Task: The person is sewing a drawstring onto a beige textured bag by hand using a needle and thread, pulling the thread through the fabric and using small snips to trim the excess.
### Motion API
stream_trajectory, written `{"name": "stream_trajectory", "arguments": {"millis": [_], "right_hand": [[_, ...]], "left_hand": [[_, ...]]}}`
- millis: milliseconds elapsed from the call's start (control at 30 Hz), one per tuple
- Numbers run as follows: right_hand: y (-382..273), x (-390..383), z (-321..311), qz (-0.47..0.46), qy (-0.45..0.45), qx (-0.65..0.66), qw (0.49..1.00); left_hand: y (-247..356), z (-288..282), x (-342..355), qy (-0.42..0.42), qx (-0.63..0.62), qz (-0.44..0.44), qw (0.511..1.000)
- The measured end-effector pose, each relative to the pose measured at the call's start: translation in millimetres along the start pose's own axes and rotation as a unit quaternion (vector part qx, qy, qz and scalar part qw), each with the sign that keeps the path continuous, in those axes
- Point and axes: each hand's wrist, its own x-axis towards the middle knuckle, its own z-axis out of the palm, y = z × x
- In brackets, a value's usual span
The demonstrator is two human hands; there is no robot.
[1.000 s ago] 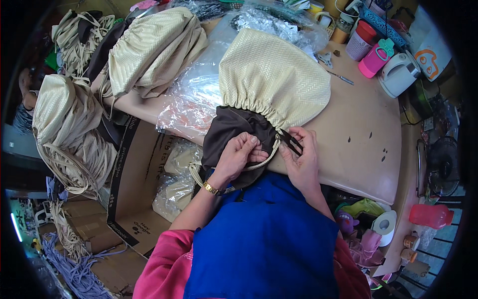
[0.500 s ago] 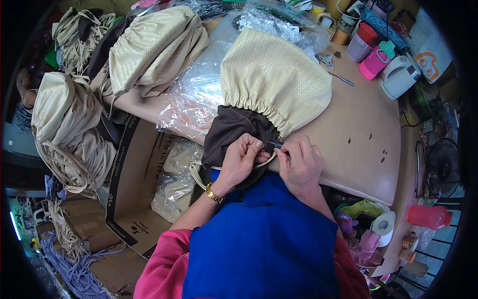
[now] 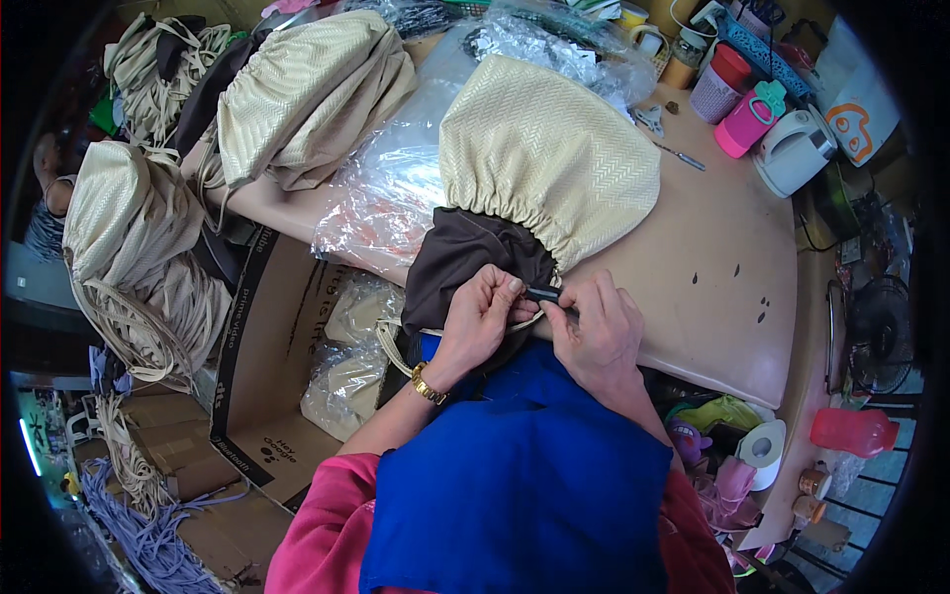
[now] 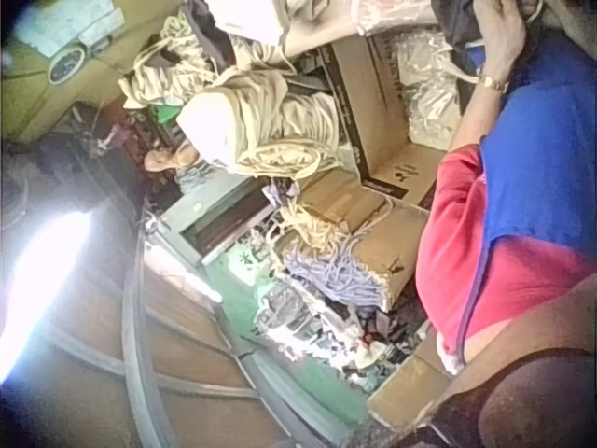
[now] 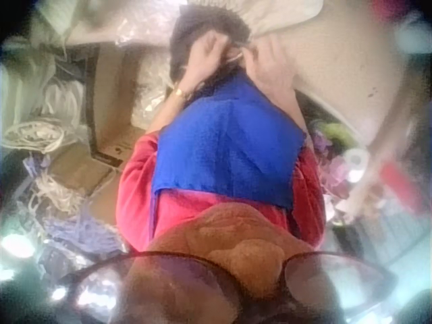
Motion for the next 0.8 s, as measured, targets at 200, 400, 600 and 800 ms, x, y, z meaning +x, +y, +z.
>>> {"name": "stream_trajectory", "arguments": {"millis": [200, 400, 600, 800], "right_hand": [[20, -6, 15, 0.101, 0.042, 0.041, 0.993], [142, 49, 20, 0.237, 0.197, -0.033, 0.951], [141, 113, -3, 0.256, 0.309, 0.222, 0.889], [186, 133, -35, 0.191, 0.252, 0.058, 0.947]], "left_hand": [[13, 8, -8, -0.012, 0.01, -0.014, 1.0], [23, 7, -15, -0.07, 0.112, -0.016, 0.991], [23, 7, -21, -0.012, 0.132, 0.123, 0.983], [50, 10, -27, -0.074, 0.365, 0.261, 0.891]]}}
